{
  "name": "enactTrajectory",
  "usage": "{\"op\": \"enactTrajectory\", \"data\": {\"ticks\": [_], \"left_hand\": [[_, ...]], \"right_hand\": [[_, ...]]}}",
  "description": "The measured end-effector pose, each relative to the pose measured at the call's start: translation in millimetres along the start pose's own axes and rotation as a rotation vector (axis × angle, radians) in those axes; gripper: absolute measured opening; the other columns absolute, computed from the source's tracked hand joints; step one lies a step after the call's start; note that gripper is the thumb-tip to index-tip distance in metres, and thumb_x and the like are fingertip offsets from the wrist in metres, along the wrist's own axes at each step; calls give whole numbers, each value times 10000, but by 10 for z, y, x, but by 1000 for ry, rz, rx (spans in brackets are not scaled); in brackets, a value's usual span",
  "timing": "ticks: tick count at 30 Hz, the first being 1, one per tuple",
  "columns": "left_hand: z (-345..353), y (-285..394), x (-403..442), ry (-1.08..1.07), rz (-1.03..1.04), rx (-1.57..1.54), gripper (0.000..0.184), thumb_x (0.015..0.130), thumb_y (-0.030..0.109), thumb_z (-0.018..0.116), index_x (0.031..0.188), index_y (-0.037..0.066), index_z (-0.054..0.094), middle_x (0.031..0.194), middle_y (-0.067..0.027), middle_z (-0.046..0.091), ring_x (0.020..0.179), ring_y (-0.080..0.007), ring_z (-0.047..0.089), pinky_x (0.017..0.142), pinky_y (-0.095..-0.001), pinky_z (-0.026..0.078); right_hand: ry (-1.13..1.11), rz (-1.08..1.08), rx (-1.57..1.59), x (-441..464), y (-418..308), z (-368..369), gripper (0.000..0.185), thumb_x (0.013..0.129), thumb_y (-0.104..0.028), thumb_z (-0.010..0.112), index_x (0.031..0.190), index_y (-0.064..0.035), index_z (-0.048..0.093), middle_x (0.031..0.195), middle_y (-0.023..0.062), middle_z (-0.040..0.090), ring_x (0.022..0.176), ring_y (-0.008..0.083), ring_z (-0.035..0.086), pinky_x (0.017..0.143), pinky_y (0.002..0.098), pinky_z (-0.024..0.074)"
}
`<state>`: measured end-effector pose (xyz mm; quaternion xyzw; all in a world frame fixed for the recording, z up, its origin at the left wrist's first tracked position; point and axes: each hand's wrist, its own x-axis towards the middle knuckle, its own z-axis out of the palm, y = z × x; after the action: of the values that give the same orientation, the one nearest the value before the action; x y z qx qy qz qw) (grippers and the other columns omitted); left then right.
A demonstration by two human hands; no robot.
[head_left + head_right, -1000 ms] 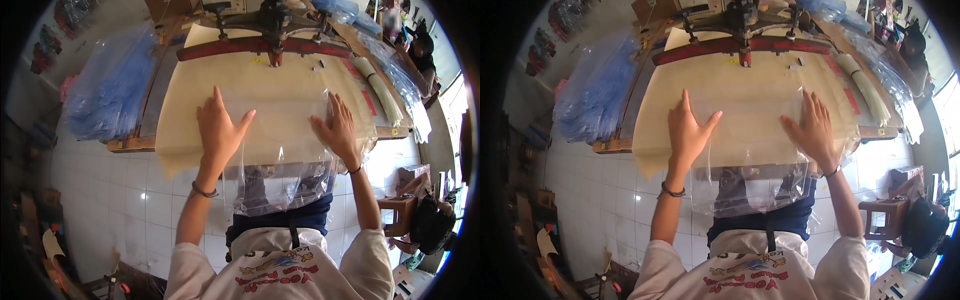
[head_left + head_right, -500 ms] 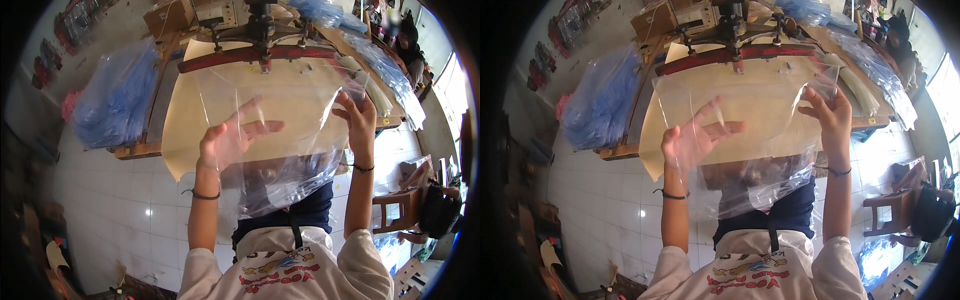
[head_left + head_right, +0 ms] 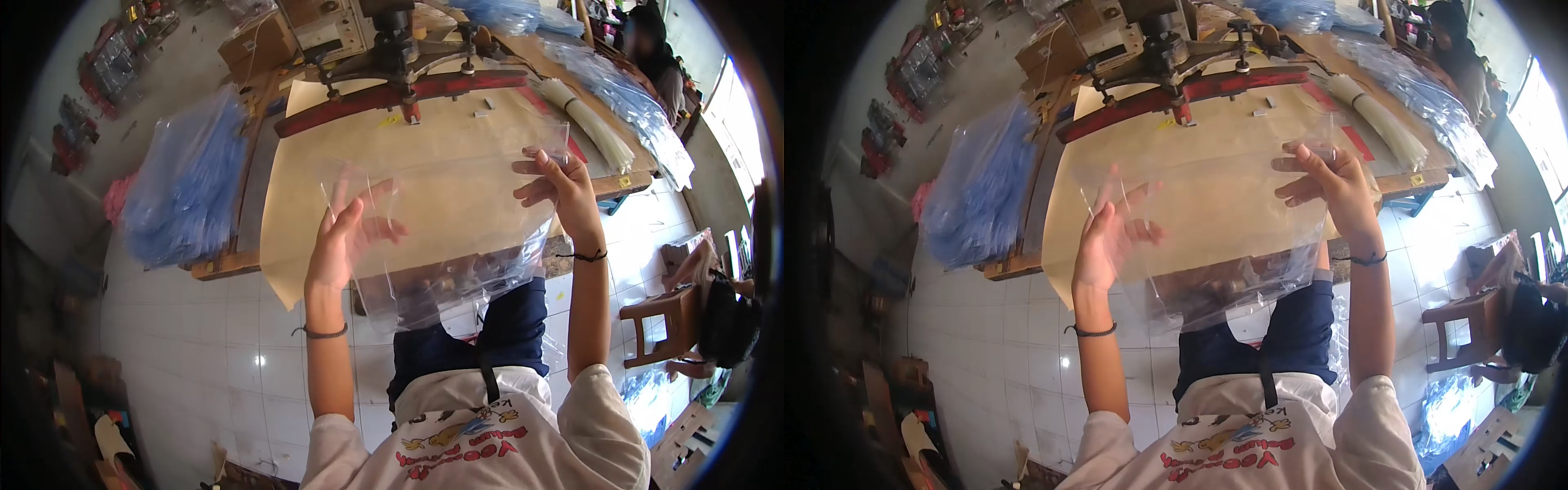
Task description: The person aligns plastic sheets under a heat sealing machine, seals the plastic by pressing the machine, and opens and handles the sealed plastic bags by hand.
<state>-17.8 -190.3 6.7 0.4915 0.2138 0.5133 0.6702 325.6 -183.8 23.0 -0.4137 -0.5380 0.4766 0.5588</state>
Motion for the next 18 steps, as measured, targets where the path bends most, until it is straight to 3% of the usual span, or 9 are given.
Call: {"op": "enactTrajectory", "data": {"ticks": [5, 8, 11, 14, 18], "left_hand": [[-209, -130, 145, 155, 89, 48, 457, 997, 328, 620, 1339, 39, 524, 1336, -255, 578, 1025, -348, 693, 954, -466, 531], [-162, -74, 198, 179, 163, 24, 367, 972, 286, 673, 1227, 41, 574, 1253, -224, 635, 1015, -322, 699, 966, -443, 536], [-305, -76, 216, 288, 99, 143, 437, 978, 245, 675, 1316, -1, 548, 1148, -189, 690, 988, -289, 719, 919, -405, 561], [-328, 28, 204, 412, 93, 336, 302, 985, 221, 668, 1197, 11, 617, 991, -108, 713, 972, -254, 723, 865, -363, 579], [-471, 9, 195, 450, 63, 376, 212, 1002, 253, 647, 1035, 43, 646, 829, 6, 616, 770, -126, 646, 677, -260, 523]], "right_hand": [[54, 14, 55, 81, 111, 103, 466, 1019, -338, 614, 1267, 55, 588, 1079, 193, 733, 763, 235, 754, 631, 309, 604], [22, 47, 102, 174, 237, 115, 465, 1019, -337, 614, 1276, 48, 575, 1062, 192, 734, 760, 230, 751, 628, 307, 600], [14, 92, 98, 242, 271, 184, 442, 1017, -345, 618, 1236, 39, 610, 1046, 186, 736, 732, 204, 740, 622, 288, 588], [-32, 23, -143, 388, 435, 160, 409, 1011, -350, 637, 1156, 31, 669, 912, 91, 729, 619, 107, 652, 549, 234, 505], [-90, 65, -221, 519, 653, 95, 377, 1004, -336, 661, 1071, 30, 717, 763, -30, 638, 556, 21, 472, 498, 213, 372]]}}
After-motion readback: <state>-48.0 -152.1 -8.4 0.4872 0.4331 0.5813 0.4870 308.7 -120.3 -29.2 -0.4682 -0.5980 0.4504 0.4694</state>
